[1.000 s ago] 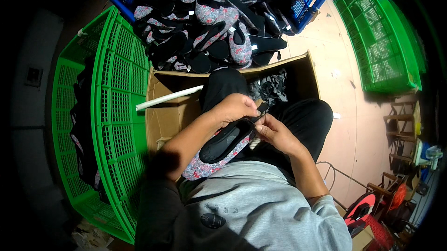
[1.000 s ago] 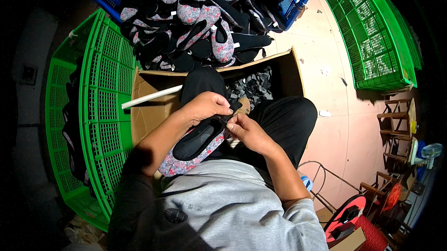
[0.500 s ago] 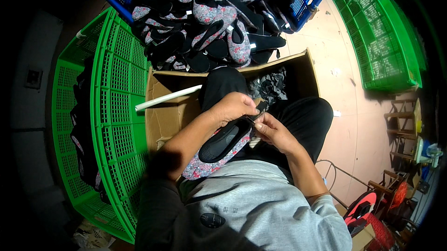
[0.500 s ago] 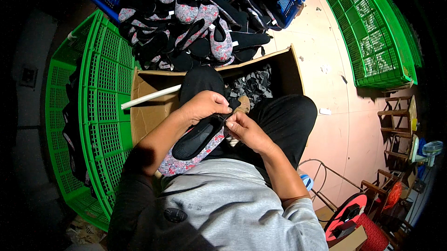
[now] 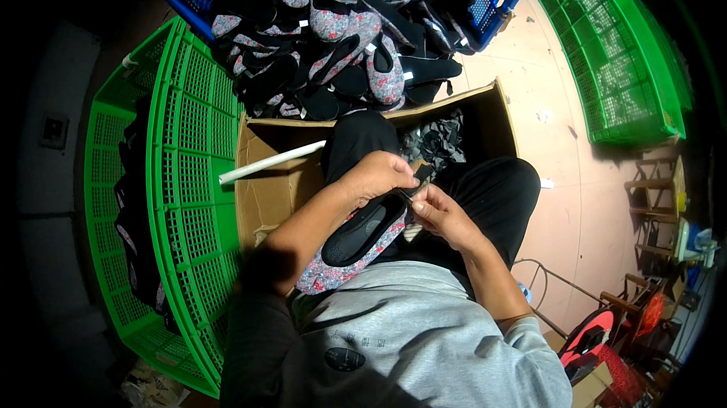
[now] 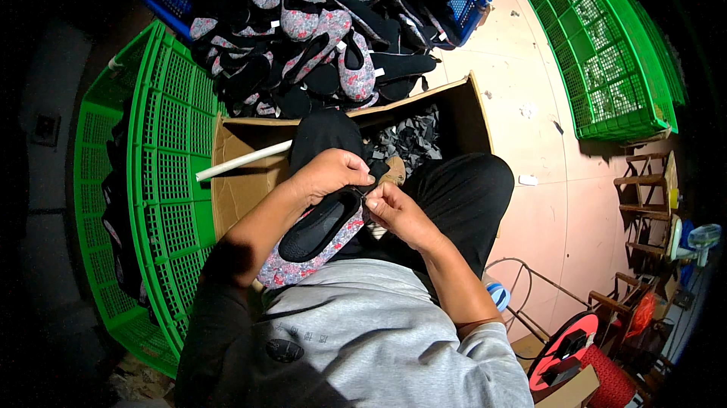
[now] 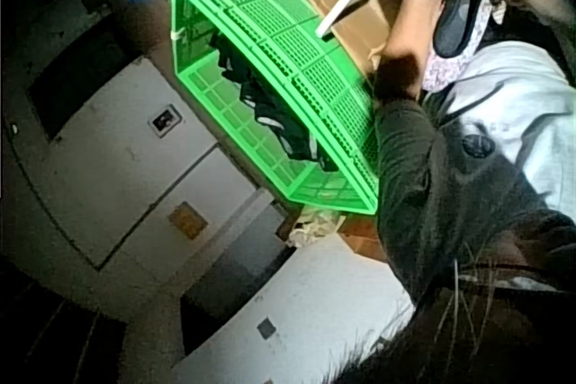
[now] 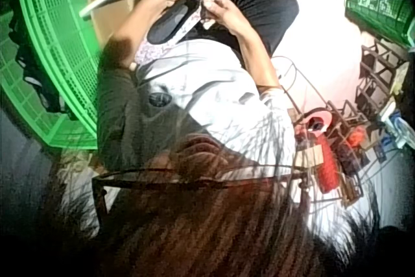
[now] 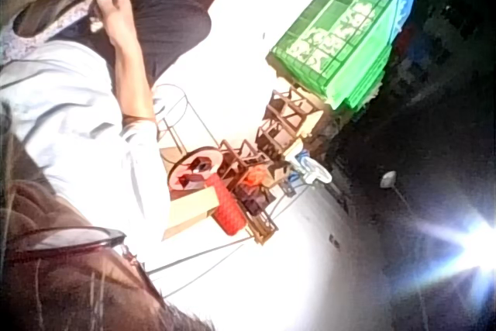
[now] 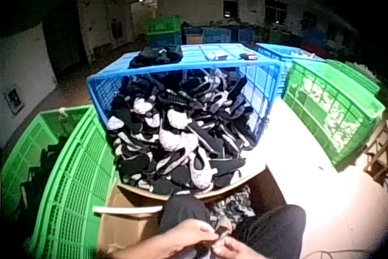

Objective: The person sits on the floor and sews a floral-patterned slipper using a needle and thread. They pull the thread through the fabric, adjust the slipper's shape, and continue stitching the sole to the upper part.

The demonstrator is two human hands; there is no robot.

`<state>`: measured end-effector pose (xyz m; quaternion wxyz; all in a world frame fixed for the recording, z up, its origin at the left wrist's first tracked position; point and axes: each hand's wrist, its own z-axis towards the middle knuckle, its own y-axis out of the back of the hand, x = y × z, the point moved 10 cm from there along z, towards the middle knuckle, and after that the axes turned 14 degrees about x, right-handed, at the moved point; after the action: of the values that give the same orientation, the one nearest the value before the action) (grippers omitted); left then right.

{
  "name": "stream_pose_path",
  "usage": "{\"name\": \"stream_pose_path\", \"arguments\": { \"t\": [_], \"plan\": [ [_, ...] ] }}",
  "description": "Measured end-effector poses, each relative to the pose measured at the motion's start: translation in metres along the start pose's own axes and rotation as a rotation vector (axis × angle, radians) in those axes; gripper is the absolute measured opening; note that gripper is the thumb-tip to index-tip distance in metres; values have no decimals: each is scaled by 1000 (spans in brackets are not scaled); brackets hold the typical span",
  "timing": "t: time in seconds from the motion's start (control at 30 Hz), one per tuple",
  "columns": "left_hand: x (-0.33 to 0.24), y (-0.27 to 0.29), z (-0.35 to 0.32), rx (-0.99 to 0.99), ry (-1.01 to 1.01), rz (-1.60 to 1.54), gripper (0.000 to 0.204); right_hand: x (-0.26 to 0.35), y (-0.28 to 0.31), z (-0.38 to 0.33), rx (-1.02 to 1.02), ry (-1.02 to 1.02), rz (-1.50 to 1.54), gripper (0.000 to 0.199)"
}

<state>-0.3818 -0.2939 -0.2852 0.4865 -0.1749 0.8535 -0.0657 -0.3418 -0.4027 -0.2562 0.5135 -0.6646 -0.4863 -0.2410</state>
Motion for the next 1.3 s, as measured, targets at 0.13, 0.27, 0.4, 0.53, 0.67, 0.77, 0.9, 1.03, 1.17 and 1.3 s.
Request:
{"name": "stream_pose_path", "arguments": {
  "t": [0.13, 0.27, 0.4, 0.53, 0.67, 0.77, 0.9, 1.03, 1.17, 1.3],
  "plan": [
    [1, 1, 0, -10, 3, -4, 16, -3, 1, 1, 4, 26, 35, 18],
    [3, 1, 2, -8, 6, -2, 15, -4, 2, 0, 7, 27, 31, 17],
    [-2, 1, 1, -34, -42, 2, 14, -4, 3, -1, -3, 20, 27, 17],
    [-7, 2, 0, -72, -67, 11, 14, -3, 4, -3, 7, 26, 34, 16],
    [-6, 6, 0, -100, -81, -101, 13, -5, 7, -7, -8, 43, 46, 16],
    [-1, 13, 2, -158, -99, -181, 21, -8, 15, -13, -20, 42, 74, 16],
    [-10, 14, -5, -241, -125, -209, 43, -13, 18, -20, -35, 14, 94, 17],
    [-14, 13, -9, -280, -100, -147, 46, -18, 14, -23, 6, 37, 129, 18],
    [-13, 12, -10, -178, -92, -109, 37, -24, 10, -21, 47, 63, 137, 18],
    [-26, 12, -22, -78, -88, 228, 24, -24, 7, -20, 61, 66, 161, 17]
  ]
}}
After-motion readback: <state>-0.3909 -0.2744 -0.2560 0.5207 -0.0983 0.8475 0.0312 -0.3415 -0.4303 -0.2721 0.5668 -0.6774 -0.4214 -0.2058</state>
